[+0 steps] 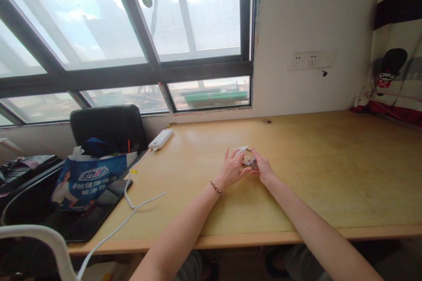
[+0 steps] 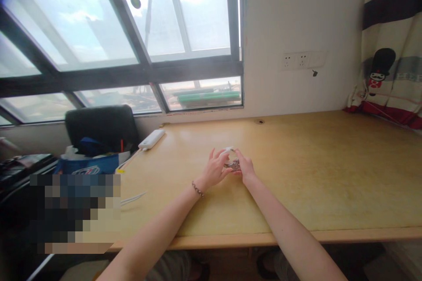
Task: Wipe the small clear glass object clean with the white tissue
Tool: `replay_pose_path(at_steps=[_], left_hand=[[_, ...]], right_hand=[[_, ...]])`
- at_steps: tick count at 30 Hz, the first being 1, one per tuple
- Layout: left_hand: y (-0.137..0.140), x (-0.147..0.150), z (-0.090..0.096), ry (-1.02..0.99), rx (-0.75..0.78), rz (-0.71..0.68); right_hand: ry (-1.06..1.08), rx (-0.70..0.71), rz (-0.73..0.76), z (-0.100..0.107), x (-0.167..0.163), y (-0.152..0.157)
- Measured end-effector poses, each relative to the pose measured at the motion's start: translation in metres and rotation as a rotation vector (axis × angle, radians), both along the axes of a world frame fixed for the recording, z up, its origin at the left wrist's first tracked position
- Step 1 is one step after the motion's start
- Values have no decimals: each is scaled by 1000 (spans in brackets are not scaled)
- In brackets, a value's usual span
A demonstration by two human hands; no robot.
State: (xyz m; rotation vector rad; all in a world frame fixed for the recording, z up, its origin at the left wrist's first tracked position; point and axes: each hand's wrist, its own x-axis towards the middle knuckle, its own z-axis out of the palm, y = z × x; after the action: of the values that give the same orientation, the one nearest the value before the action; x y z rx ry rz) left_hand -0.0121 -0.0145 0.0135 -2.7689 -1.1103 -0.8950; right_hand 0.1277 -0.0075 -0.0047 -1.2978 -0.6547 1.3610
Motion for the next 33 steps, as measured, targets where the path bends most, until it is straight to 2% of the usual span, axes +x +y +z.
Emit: replay_pose_path(at_steps=[5, 12, 17, 20, 26, 30, 33], left_hand=[[5, -4, -4, -103, -107, -83], [7, -10, -3, -45, -29, -119], [7, -12, -4, -8, -18, -46], [7, -13, -8, -29, -29, -54], [11, -19, -15, -227, -26, -200], [11, -21, -11, -200, 35, -311], [10, -20, -7, -154, 59, -331]], right_hand=[[-56, -23, 17, -3, 0, 1], [-35, -20, 35, -2, -1, 1], [-20, -36, 46, 1, 0, 1], [-10, -35, 10, 1, 0, 1], [19, -66, 39, 1, 2, 2], [49, -80, 54, 1, 4, 3], [37, -91, 22, 0, 5, 4]])
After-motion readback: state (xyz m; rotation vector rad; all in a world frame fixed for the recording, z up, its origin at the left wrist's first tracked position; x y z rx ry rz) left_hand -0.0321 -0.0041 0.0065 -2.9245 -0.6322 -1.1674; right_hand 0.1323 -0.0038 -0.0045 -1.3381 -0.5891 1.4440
